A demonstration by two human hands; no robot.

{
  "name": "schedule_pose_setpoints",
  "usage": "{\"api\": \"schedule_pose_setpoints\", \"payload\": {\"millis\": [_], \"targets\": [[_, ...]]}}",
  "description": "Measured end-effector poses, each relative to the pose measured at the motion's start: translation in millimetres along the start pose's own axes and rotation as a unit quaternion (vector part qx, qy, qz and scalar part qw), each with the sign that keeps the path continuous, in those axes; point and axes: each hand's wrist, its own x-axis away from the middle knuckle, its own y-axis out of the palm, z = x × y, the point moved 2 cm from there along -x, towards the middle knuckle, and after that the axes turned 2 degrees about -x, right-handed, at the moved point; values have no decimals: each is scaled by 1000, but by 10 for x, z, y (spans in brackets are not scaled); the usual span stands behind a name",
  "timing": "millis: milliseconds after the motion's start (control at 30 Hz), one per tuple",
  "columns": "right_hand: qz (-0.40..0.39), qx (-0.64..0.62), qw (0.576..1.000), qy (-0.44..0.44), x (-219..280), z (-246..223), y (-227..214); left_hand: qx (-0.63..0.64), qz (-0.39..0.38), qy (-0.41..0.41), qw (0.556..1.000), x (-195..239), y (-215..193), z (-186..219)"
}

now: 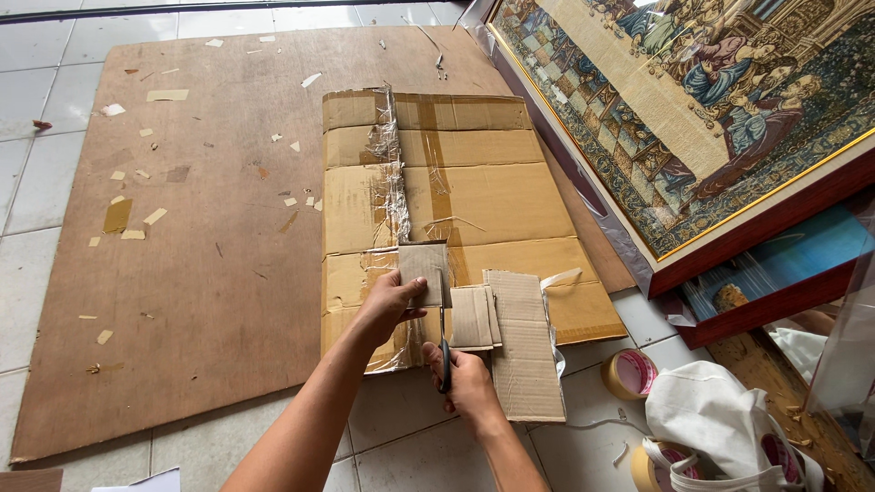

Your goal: The person cuts a piece of cardboard into smaller strips using scissors, then cuts white paper into small rectangular pieces. They place the cut paper pieces onto the back of a framed picture and secure them with a stapler.

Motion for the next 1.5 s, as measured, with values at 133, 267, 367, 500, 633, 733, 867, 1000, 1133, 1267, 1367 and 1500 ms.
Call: {"api": "schedule_pose_setpoints", "payload": {"millis": [133,267,367,500,633,733,867,1000,1133,1267,1367,1500], "targets": [[-35,-73,995,52,-84,39,-102,-74,-44,-24,996,89,51,-83],[-11,-64,997,32,-202,88,-201,-51,-68,-38,996,215,144,-175],[10,-24,1000,0,-143,25,-121,-47,-51,-43,997,302,117,-104],[6,-74,997,-21,-214,108,35,-34,-36,-40,998,296,20,-94],[-29,-127,991,37,-141,-11,32,-80,-49,-27,995,291,-115,-146],[-20,-123,992,26,-179,-3,51,-80,-57,-42,994,452,-100,-87],[-22,-138,990,25,-197,-7,82,-48,-3,-43,998,432,-112,-81],[19,-166,986,-2,-379,-36,-199,-23,79,-17,996,371,-151,-132],[167,-18,986,-22,-479,-143,-715,-34,37,-6,999,130,212,-330],[245,83,966,-1,-727,77,-1005,-352,36,13,935,-225,541,-795],[221,65,973,-11,-746,118,-891,-463,47,16,885,-278,702,-912],[225,-29,973,-43,-881,325,-736,-460,68,16,885,-60,790,-833]]}}
